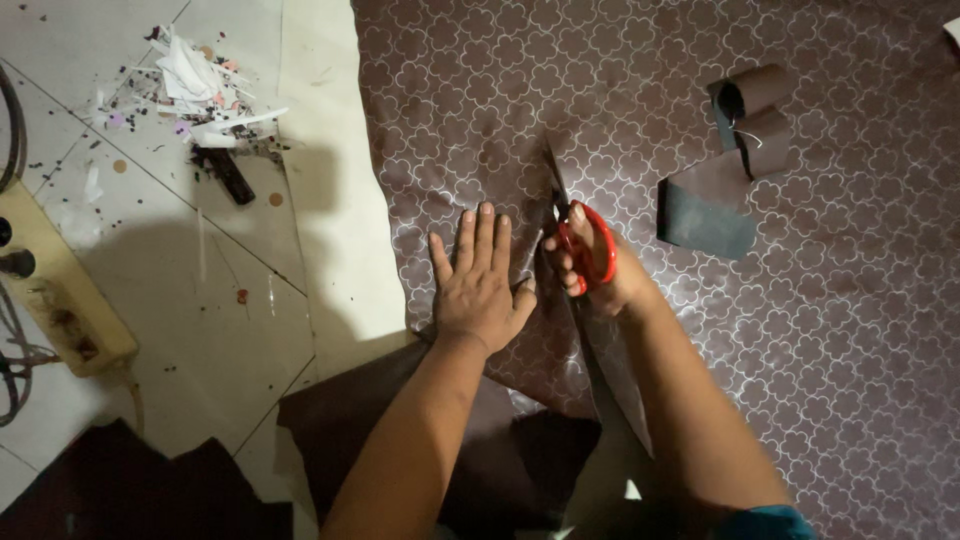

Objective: The person cuts a large brown patterned fabric sheet using red-handled scissors. They hold the fabric with one hand and cut along straight lines, separating pieces and setting them aside on the floor.

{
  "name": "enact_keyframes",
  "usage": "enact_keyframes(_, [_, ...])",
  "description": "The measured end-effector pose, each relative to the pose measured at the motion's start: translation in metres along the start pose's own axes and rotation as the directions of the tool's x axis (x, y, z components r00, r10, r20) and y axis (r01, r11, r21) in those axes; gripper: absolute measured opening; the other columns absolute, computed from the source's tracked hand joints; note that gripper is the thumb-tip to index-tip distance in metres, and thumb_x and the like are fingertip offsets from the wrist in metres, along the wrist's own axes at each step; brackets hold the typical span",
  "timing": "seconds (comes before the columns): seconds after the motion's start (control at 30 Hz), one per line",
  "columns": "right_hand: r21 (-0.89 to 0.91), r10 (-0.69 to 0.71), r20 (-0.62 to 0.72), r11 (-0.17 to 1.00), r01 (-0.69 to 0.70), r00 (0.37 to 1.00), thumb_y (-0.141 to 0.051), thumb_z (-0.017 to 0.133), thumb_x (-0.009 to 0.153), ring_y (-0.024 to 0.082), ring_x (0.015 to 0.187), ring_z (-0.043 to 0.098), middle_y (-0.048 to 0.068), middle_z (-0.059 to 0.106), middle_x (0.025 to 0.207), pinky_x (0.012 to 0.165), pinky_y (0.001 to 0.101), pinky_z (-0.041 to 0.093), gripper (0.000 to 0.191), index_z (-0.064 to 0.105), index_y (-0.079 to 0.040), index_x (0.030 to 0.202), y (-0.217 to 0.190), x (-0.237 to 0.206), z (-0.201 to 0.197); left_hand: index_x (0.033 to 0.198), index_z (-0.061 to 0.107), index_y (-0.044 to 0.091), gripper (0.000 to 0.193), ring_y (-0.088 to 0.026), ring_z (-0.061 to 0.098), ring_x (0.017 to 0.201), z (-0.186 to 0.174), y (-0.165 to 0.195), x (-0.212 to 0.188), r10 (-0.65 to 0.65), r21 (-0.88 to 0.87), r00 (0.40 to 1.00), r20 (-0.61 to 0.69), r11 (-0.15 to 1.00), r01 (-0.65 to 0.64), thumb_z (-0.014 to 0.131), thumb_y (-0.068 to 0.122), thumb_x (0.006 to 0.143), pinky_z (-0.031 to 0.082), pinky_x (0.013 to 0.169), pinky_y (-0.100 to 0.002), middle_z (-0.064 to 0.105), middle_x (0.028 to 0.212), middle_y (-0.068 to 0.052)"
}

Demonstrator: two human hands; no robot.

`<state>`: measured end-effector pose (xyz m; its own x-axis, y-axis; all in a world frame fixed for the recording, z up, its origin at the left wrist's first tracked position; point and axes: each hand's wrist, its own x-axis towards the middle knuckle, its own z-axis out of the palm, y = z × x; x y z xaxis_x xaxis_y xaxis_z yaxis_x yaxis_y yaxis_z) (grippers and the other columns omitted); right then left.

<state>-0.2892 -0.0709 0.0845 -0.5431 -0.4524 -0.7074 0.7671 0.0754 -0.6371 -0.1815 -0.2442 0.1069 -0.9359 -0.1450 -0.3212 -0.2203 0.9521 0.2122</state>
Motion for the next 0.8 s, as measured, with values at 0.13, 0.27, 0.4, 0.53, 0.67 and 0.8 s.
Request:
enact_keyframes(0.13, [-0.066, -0.075, -0.006, 0.995, 0.075, 0.997, -0.057, 0.064, 0.094, 0.011, 0.045, 0.051, 0.000, 0.054, 0.062, 0.038, 0.0230, 0.039, 0.056, 0.067, -0.001, 0.098, -0.001, 0.000, -0.003, 0.162, 0.011, 0.010, 0.090, -0.030, -0.002, 0.157, -0.001, 0.000, -0.002, -0.010, -0.013, 1.000, 0.028, 1.000, 0.010, 0.042, 0.057, 0.093, -0.007, 0.120, -0.064, 0.003, 0.171, -0.012])
enact_keyframes(0.27, [-0.099, -0.103, -0.011, 0.990, 0.102, 0.995, -0.055, 0.064, 0.094, 0.010, 0.043, 0.049, 0.000, 0.053, 0.059, 0.037, 0.0219, 0.038, 0.054, 0.069, -0.001, 0.093, 0.002, 0.000, -0.003, 0.162, 0.011, 0.009, 0.090, -0.030, -0.001, 0.157, -0.002, 0.000, -0.001, -0.002, -0.020, 1.000, 0.001, 1.000, 0.002, 0.044, 0.056, 0.093, -0.006, 0.119, -0.065, 0.004, 0.170, -0.012])
enact_keyframes(0.4, [-0.133, -0.104, -0.054, 0.986, 0.096, 0.993, -0.055, 0.064, 0.095, 0.010, 0.041, 0.048, 0.000, 0.053, 0.059, 0.036, 0.0223, 0.038, 0.056, 0.069, 0.000, 0.092, 0.003, 0.002, -0.004, 0.161, 0.010, 0.010, 0.091, -0.030, -0.001, 0.156, -0.003, 0.000, 0.000, -0.007, -0.025, 1.000, 0.022, 1.000, 0.007, 0.046, 0.056, 0.091, -0.006, 0.119, -0.064, 0.003, 0.170, -0.012])
enact_keyframes(0.53, [-0.162, -0.120, -0.059, 0.981, 0.109, 0.991, -0.053, 0.067, 0.093, 0.010, 0.042, 0.050, 0.001, 0.054, 0.058, 0.037, 0.0234, 0.040, 0.053, 0.070, 0.000, 0.092, 0.005, 0.002, -0.004, 0.162, 0.011, 0.009, 0.091, -0.030, -0.001, 0.157, -0.002, -0.001, -0.002, -0.003, -0.028, 1.000, 0.017, 1.000, 0.003, 0.047, 0.055, 0.092, -0.006, 0.120, -0.064, 0.005, 0.170, -0.012])
enact_keyframes(0.67, [-0.175, -0.122, -0.120, 0.980, 0.100, 0.985, -0.054, 0.068, 0.092, 0.011, 0.042, 0.052, 0.002, 0.055, 0.057, 0.037, 0.0243, 0.044, 0.053, 0.071, -0.001, 0.092, 0.008, 0.001, 0.000, 0.162, 0.012, 0.009, 0.091, -0.030, 0.000, 0.157, -0.002, 0.000, -0.002, -0.006, -0.052, 1.000, -0.002, 0.999, 0.006, 0.047, 0.056, 0.091, -0.006, 0.120, -0.064, 0.005, 0.170, -0.012])
enact_keyframes(0.8, [-0.176, -0.125, -0.116, 0.979, 0.103, 0.985, -0.053, 0.067, 0.090, 0.013, 0.043, 0.053, 0.002, 0.058, 0.059, 0.039, 0.0267, 0.045, 0.052, 0.072, -0.001, 0.095, 0.002, 0.011, 0.007, 0.161, 0.013, 0.009, 0.091, -0.030, 0.001, 0.156, -0.005, 0.002, 0.000, -0.010, -0.043, 1.000, -0.002, 0.999, 0.010, 0.049, 0.056, 0.090, -0.006, 0.119, -0.065, 0.006, 0.169, -0.012])
